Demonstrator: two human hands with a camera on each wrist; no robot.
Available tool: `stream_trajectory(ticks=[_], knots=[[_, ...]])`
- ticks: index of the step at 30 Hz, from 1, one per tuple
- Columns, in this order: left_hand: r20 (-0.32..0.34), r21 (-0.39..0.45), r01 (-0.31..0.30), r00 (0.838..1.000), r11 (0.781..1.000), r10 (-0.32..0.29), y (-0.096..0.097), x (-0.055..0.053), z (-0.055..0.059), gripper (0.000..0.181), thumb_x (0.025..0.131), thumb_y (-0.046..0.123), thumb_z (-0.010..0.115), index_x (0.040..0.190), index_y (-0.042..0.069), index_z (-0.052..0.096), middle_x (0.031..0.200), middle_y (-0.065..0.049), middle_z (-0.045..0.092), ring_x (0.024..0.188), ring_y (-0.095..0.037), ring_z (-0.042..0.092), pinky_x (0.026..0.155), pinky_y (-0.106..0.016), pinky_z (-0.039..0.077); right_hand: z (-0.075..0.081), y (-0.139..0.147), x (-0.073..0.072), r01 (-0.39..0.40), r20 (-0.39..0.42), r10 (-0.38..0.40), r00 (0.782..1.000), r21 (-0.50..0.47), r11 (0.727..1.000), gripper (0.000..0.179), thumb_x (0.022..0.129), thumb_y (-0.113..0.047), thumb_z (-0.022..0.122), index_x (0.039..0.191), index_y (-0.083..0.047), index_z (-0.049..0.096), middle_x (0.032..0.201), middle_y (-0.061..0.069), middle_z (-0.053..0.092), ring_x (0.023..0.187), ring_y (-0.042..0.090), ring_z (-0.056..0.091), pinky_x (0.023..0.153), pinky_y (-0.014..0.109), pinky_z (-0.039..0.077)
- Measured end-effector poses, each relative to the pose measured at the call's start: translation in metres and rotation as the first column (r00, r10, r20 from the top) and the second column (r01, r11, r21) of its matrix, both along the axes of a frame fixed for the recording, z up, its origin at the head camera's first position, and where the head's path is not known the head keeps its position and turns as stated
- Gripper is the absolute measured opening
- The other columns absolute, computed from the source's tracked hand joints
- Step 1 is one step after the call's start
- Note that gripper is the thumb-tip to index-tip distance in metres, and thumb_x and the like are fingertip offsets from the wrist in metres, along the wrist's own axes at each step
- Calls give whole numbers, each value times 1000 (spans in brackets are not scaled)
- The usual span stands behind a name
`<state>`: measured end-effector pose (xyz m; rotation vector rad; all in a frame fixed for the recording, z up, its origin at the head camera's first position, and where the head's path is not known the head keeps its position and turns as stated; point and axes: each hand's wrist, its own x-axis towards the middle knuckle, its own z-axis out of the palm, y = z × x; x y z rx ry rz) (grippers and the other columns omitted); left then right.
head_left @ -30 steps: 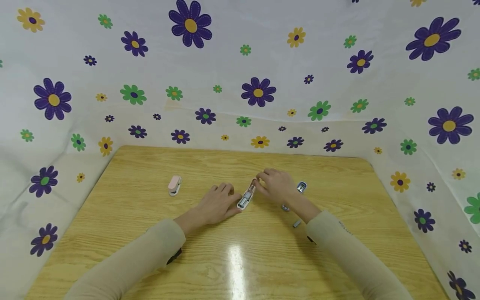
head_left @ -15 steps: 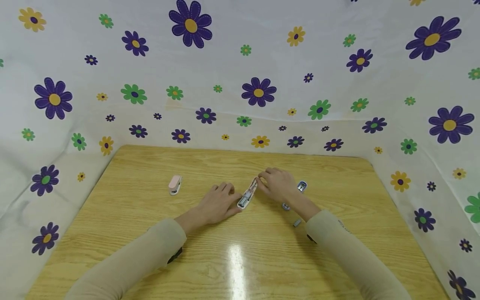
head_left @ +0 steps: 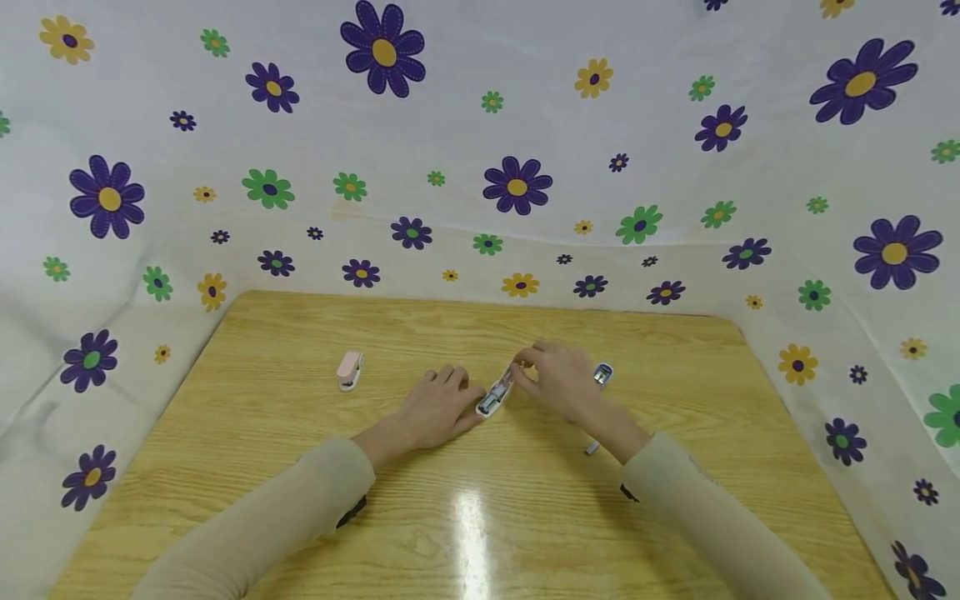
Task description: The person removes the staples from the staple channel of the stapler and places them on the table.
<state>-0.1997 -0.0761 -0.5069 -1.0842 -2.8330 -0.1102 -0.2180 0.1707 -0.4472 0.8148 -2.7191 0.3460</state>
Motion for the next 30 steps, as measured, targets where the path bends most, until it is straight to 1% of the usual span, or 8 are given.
stream_trajectory(ticks=[3, 5, 10, 15, 18, 21, 26, 30], knots=[[2, -1, -6, 1000, 1000, 6, 0, 0, 0, 43, 106, 55, 56, 135, 25, 62, 123, -10, 62, 108, -27, 59, 90, -45, 54, -2, -5, 7, 44, 169, -27, 985, -93, 995, 13, 97, -30, 75, 100, -18, 81, 88, -2, 78, 64, 7, 62, 52, 20, 45], [-1, -1, -7, 1000, 1000, 7, 0, 0, 0, 43, 106, 55, 56, 136, 25, 63, 122, -10, 62, 108, -27, 59, 89, -45, 54, -4, -8, 9, 75, 279, -33, 960, -139, 987, 13, 98, -30, 74, 100, -19, 81, 88, -2, 78, 70, 7, 65, 58, 20, 49], [-4, -7, -10, 1000, 1000, 10, 0, 0, -1, 42, 106, 55, 56, 136, 25, 62, 122, -10, 61, 107, -27, 59, 89, -44, 53, -8, -14, 12, 113, 452, 1, 892, -224, 968, 13, 98, -26, 74, 101, -16, 80, 87, 2, 78, 65, 8, 62, 54, 22, 47], [10, -5, -9, 1000, 1000, 9, 1, 1, 0, 42, 107, 54, 55, 137, 26, 62, 121, -9, 61, 106, -26, 58, 87, -43, 53, -12, -16, 12, 156, 558, 34, 829, -289, 945, 13, 99, -23, 75, 101, -11, 79, 87, 4, 77, 62, 9, 57, 53, 23, 43], [20, -4, -10, 1000, 1000, 11, 1, 1, 1, 42, 107, 54, 54, 138, 27, 61, 121, -9, 60, 106, -26, 58, 87, -43, 52, -15, -17, 11, 187, 616, 58, 786, -326, 927, 14, 99, -20, 74, 103, -7, 78, 90, 5, 78, 66, 11, 64, 56, 23, 47], [23, -7, -13, 1000, 1000, 13, 1, 2, 1, 42, 107, 55, 53, 138, 27, 61, 122, -10, 60, 107, -26, 58, 87, -42, 53, -16, -18, 10, 201, 654, 88, 751, -354, 914, 15, 99, -16, 73, 105, -2, 77, 92, 10, 79, 68, 20, 72, 57, 22, 51], [22, -9, -14, 1000, 1000, 14, 1, 2, 2, 41, 107, 54, 53, 137, 27, 61, 122, -10, 60, 107, -27, 59, 88, -43, 53, -14, -22, 11, 241, 704, 98, 704, -367, 899, 16, 99, -12, 72, 106, 1, 78, 92, 16, 79, 72, 27, 76, 58, 24, 55], [30, -10, -13, 999, 1000, 14, 2, 2, 2, 42, 107, 54, 53, 138, 26, 61, 123, -10, 60, 108, -27, 59, 89, -44, 53, -14, -24, 9, 292, 730, 53, 681, -337, 895, 16, 99, -15, 74, 105, -1, 80, 90, 13, 80, 72, 22, 75, 59, 24, 56]])
